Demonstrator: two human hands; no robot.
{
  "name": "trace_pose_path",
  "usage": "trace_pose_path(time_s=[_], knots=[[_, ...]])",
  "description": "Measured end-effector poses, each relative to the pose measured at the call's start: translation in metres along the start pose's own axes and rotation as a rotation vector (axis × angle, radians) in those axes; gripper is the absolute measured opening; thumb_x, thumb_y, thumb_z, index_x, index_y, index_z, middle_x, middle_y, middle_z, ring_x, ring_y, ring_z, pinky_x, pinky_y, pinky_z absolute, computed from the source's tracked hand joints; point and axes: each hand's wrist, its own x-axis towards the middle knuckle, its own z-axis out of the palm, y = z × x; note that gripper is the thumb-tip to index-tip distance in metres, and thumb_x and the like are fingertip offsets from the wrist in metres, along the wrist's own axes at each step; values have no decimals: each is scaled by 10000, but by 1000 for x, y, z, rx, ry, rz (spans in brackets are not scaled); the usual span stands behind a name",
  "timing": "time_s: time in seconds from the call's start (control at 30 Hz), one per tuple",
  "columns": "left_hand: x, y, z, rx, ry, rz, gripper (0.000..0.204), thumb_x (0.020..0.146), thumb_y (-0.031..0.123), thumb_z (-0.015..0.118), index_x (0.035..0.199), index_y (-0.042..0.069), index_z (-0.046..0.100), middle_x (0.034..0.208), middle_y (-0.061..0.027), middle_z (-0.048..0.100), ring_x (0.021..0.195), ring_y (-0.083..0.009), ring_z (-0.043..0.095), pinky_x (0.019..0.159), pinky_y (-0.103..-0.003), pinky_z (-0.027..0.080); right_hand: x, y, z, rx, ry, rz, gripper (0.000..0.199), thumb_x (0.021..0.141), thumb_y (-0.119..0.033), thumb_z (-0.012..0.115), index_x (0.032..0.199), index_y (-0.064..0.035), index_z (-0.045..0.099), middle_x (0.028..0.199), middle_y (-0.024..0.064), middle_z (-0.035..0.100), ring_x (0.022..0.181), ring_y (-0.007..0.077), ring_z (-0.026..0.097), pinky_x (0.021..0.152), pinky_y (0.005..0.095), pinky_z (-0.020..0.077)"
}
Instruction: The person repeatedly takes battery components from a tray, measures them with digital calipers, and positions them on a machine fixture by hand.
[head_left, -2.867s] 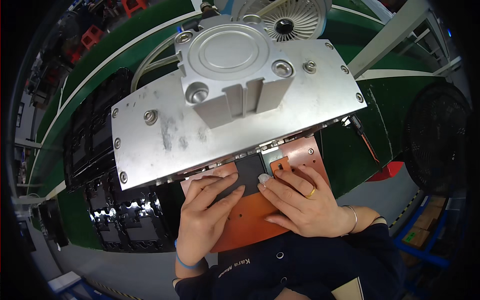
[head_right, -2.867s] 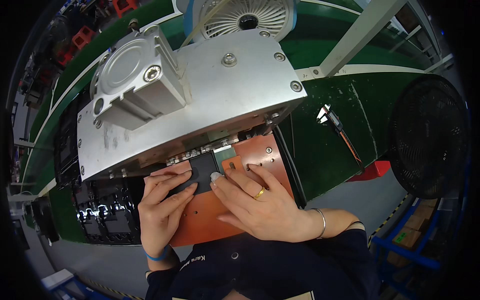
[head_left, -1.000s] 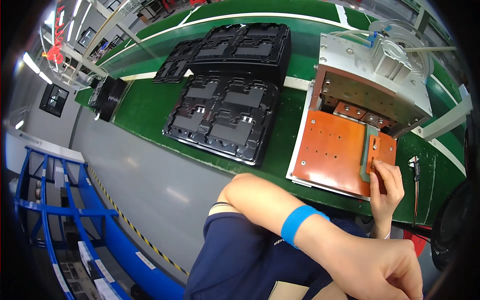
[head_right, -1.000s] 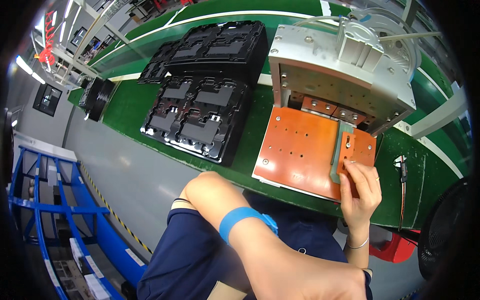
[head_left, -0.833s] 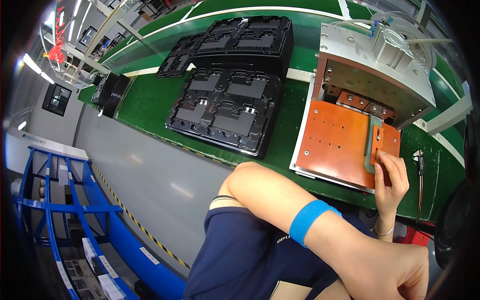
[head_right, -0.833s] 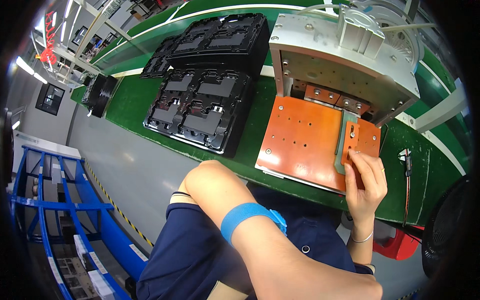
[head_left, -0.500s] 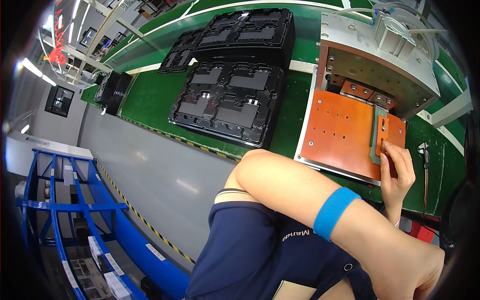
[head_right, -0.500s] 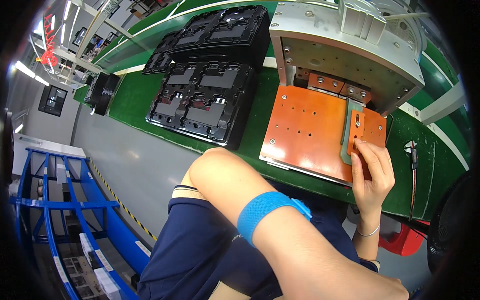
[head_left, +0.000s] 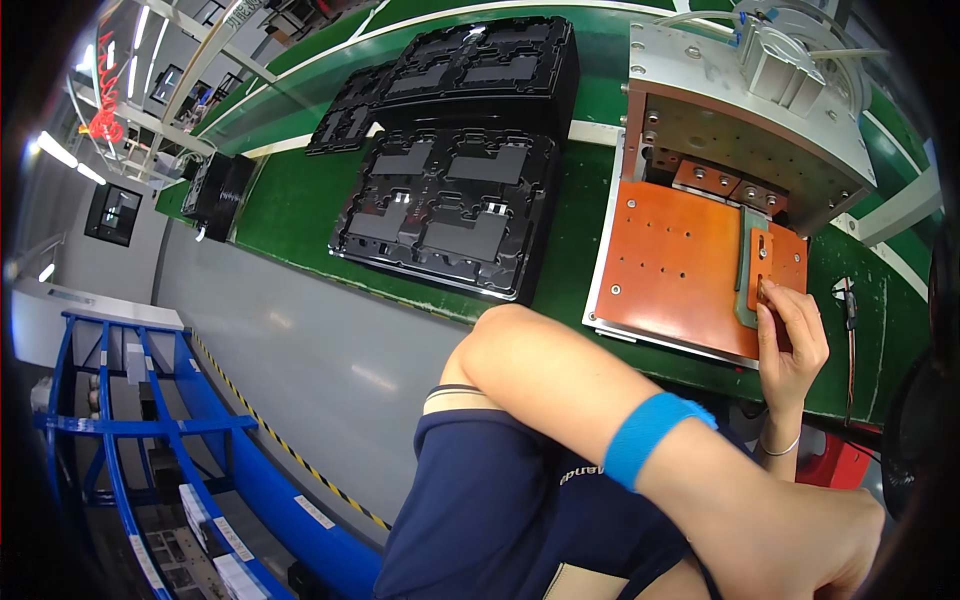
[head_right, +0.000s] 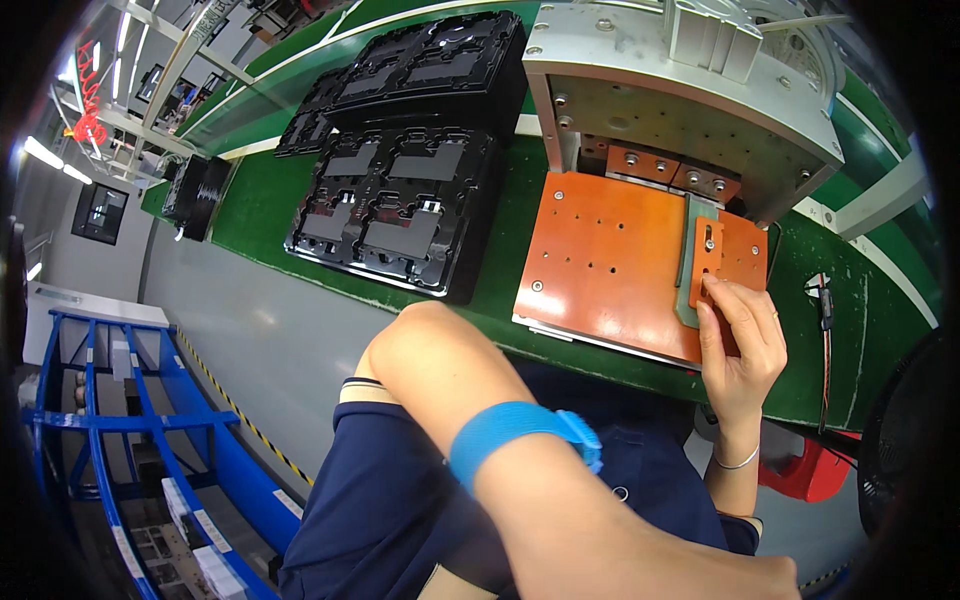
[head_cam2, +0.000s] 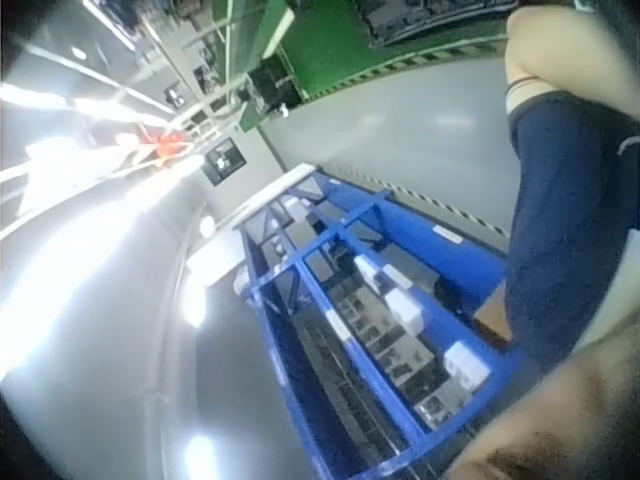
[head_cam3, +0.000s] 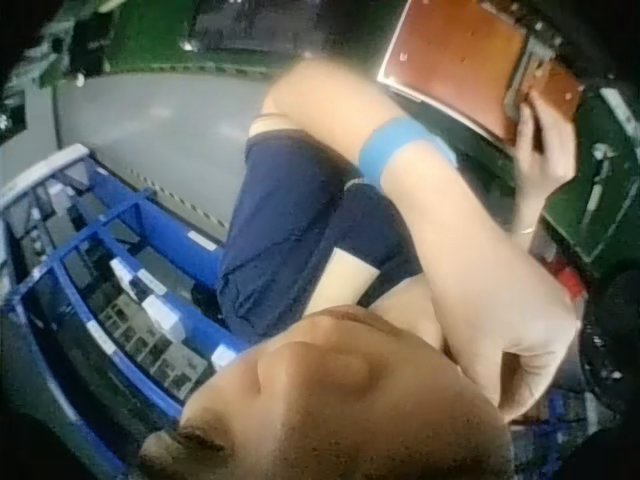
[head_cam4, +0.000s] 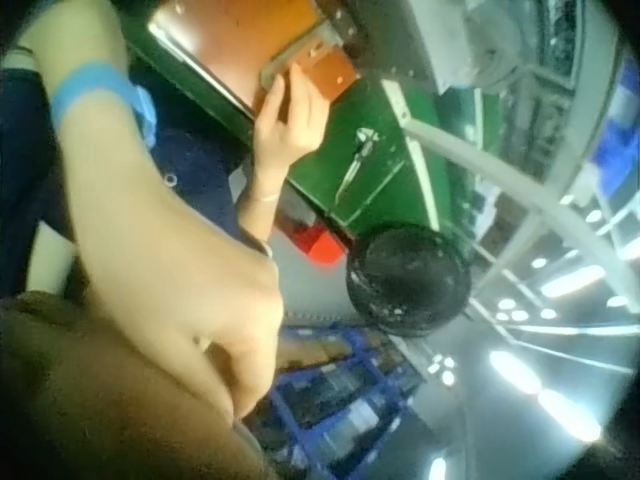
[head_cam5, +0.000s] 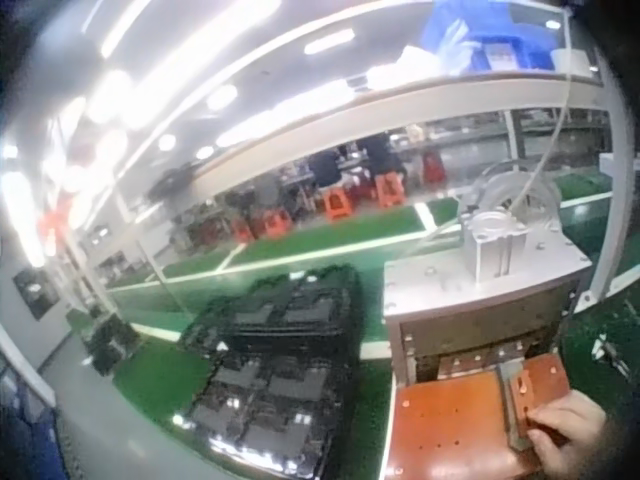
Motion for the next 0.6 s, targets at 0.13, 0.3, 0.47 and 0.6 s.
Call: trace_pose_path(time_s=[0.13,0.3,0.47,0.6], knots=[[-26,-1,-14,80,110,-212,184,879,68,701,1033,-32,703,889,-132,711,792,-199,716,658,-274,548,3,-3,-13,-29,39,-5,229,774,20,726,1002,17,707,900,141,689,804,270,652,728,333,508],[-113,47,-25,522,522,-283,143,831,60,740,940,-33,739,913,-154,724,855,-291,713,749,-379,580,1,-4,-14,-32,4,2,222,742,-10,743,962,-15,718,884,108,704,770,256,660,683,334,523],[-186,82,21,739,764,616,207,850,48,619,691,81,491,585,17,492,487,-129,512,494,-252,386,10,-8,-4,2,-10,-70,245,737,-94,773,968,-34,719,887,77,689,709,225,645,638,311,520],[-110,100,8,679,489,616,110,885,66,674,790,45,726,732,-32,682,598,-123,631,588,-276,527,2,1,-11,-59,-10,-24,249,737,-98,776,973,-39,722,879,73,683,702,217,637,623,297,515]])
